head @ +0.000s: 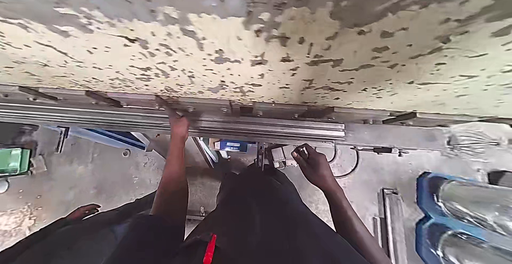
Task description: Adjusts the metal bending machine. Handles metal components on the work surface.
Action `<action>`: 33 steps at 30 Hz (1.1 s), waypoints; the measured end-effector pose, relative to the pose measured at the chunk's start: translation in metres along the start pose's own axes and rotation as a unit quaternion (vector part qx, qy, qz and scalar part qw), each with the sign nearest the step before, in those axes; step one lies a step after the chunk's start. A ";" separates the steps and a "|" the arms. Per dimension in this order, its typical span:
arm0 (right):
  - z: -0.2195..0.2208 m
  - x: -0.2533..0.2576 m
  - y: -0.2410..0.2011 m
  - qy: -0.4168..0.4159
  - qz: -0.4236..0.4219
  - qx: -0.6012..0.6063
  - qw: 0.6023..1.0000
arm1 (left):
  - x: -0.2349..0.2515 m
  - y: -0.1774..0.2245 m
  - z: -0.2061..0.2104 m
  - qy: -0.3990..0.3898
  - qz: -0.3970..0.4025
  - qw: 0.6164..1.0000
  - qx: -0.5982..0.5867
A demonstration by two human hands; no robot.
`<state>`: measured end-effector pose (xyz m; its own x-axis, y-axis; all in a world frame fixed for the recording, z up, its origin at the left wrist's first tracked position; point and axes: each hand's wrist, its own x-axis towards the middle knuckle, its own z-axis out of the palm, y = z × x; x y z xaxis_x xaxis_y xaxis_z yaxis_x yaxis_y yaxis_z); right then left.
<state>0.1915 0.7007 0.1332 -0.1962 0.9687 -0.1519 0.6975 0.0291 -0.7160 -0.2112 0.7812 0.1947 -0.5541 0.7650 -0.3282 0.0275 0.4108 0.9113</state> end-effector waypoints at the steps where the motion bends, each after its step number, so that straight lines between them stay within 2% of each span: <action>1: -0.005 0.000 0.007 -0.003 0.004 -0.002 1.000 | -0.006 -0.002 0.012 -0.005 -0.006 1.000 0.016; 8: -0.034 0.005 0.046 -0.062 -0.019 0.006 0.998 | -0.055 -0.009 0.088 -0.059 0.008 0.998 0.029; 12: -0.036 0.008 0.048 -0.112 -0.031 0.005 0.993 | -0.081 -0.012 0.129 -0.129 0.010 0.986 0.103; 14: -0.037 0.007 0.044 -0.113 -0.039 0.009 0.993 | -0.077 -0.027 0.152 -0.186 -0.030 0.973 0.136; 15: -0.036 0.007 0.042 -0.108 -0.043 0.019 0.993 | -0.067 -0.048 0.163 -0.208 -0.029 0.966 0.149; 17: -0.033 0.006 0.038 -0.087 -0.055 0.066 0.992 | -0.053 -0.102 0.184 -0.166 0.065 0.970 0.165; 20: -0.016 0.005 0.026 -0.035 -0.075 0.235 0.969 | -0.087 -0.107 0.177 -0.112 0.178 0.946 0.245; 21: -0.009 0.006 0.019 -0.016 -0.079 0.310 0.947 | -0.106 -0.108 0.170 -0.145 0.234 0.937 0.216; 22: -0.003 0.007 0.011 0.001 -0.072 0.373 0.925 | -0.124 -0.109 0.163 -0.217 0.275 0.920 0.178; 24: 0.011 0.008 -0.006 0.023 -0.042 0.457 0.888 | -0.157 -0.113 0.161 -0.378 0.266 0.883 0.081; 25: 0.017 0.004 -0.012 0.015 -0.026 0.463 0.886 | -0.170 -0.122 0.165 -0.419 0.232 0.877 0.028; 26: 0.020 -0.001 -0.014 -0.013 -0.027 0.437 0.899 | -0.181 -0.130 0.170 -0.413 0.192 0.890 -0.014; 28: 0.016 -0.005 -0.007 -0.083 -0.081 0.344 0.932 | -0.183 -0.135 0.176 -0.315 0.139 0.939 -0.025; 29: 0.008 -0.006 0.002 -0.093 -0.089 0.288 0.949 | -0.177 -0.131 0.174 -0.261 0.111 0.959 0.006; 31: -0.008 -0.007 0.038 -0.007 -0.029 0.210 0.977 | -0.151 -0.120 0.165 -0.169 0.065 0.979 0.088; 33: -0.026 0.007 0.085 0.130 0.072 0.142 0.979 | -0.115 -0.124 0.164 -0.117 0.054 0.988 0.086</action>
<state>0.2678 0.7166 0.0892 0.0984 0.9887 -0.1131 0.4779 -0.1467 -0.8661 -0.0145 0.7238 0.0787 -0.3335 0.8946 -0.2975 0.2282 0.3828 0.8952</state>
